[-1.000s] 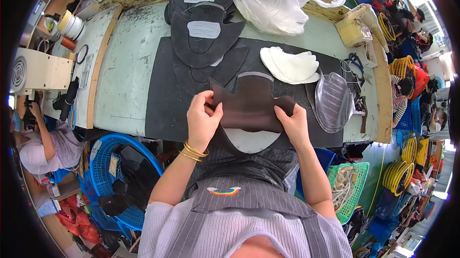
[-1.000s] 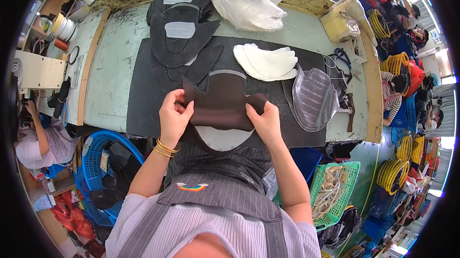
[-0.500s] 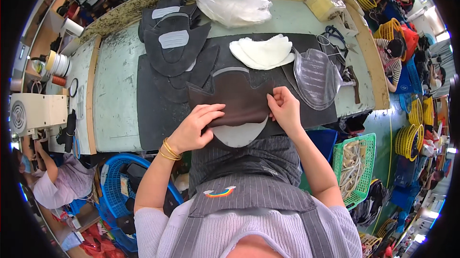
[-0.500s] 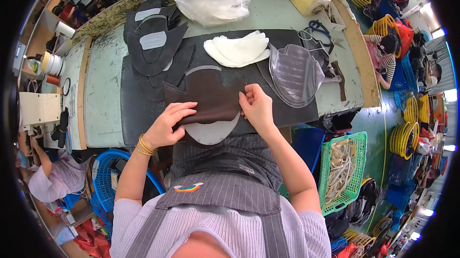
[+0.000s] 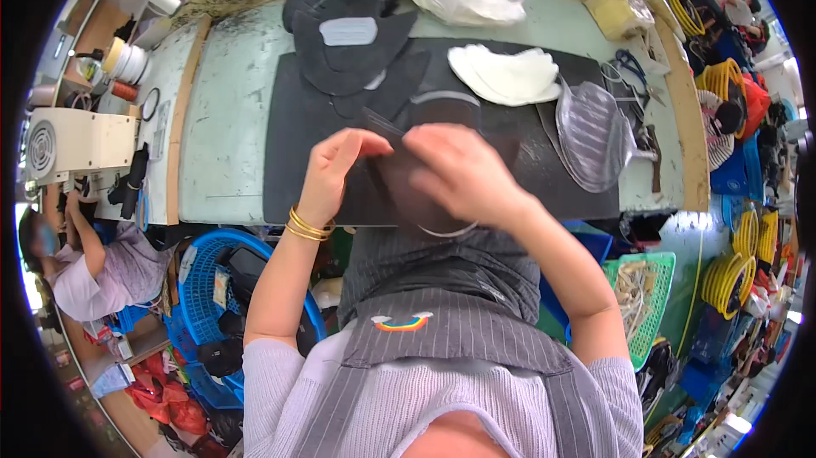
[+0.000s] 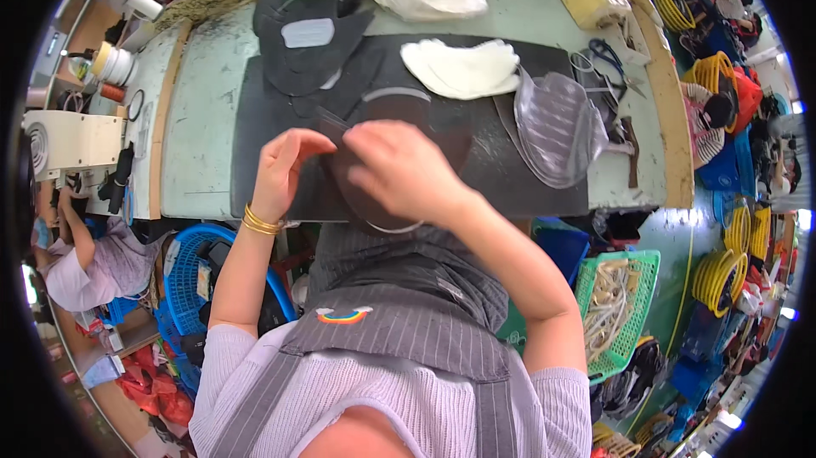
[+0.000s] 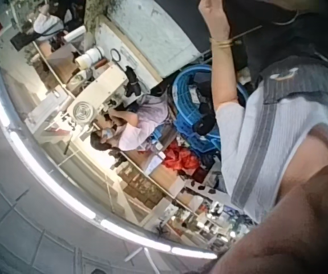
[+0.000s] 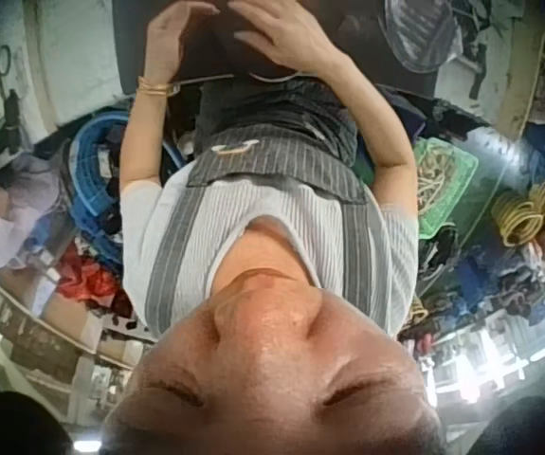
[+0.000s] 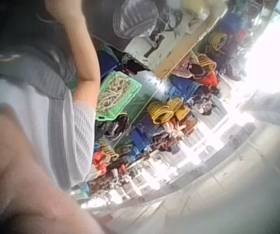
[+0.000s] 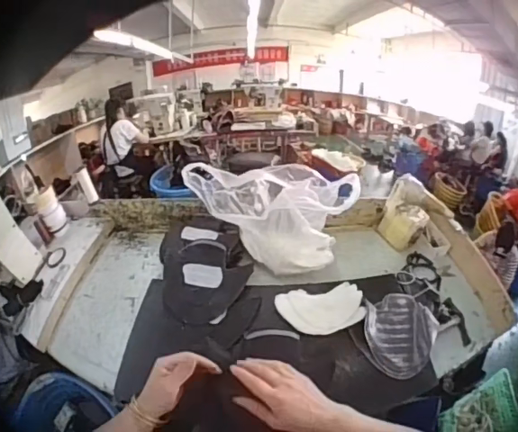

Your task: The recorder is preparing shoe upper components by peeling off protective adhesive layers and aligning the parts on a workbench.

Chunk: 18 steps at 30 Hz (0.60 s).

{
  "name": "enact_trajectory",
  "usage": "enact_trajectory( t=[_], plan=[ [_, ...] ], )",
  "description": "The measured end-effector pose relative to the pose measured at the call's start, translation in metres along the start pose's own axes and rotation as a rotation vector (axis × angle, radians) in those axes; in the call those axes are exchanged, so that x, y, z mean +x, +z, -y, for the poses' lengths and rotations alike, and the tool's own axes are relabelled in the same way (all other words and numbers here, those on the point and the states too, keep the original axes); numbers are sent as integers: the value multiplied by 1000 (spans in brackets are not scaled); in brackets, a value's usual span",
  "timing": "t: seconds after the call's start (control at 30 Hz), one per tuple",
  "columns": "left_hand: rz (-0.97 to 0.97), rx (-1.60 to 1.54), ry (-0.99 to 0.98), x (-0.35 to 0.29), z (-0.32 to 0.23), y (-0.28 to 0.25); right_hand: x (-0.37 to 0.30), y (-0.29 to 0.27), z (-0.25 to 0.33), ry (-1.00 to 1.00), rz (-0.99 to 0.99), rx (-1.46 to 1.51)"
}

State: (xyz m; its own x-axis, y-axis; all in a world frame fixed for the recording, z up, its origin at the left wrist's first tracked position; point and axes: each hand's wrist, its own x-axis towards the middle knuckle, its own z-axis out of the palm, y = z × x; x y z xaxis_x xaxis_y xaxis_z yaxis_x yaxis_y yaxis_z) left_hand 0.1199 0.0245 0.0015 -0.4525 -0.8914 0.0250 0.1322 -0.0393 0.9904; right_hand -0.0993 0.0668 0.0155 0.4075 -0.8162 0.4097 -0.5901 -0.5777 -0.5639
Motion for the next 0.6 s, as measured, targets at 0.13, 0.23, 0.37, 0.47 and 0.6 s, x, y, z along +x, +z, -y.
enact_trajectory(
  t=[0.13,0.23,0.37,0.47,0.6],
  plan=[
    [-203,129,92,37,-16,-21,-21,28,9,-59,292,-198],
    [-78,351,143,42,-22,-10,-23,11,-13,67,134,483],
    [450,764,376,8,-23,26,-35,-55,-15,280,-284,335],
    [580,1074,382,-16,2,33,-62,-54,-15,349,-231,95],
    [538,1045,401,-8,17,27,-75,-26,2,201,-7,14]
  ],
)
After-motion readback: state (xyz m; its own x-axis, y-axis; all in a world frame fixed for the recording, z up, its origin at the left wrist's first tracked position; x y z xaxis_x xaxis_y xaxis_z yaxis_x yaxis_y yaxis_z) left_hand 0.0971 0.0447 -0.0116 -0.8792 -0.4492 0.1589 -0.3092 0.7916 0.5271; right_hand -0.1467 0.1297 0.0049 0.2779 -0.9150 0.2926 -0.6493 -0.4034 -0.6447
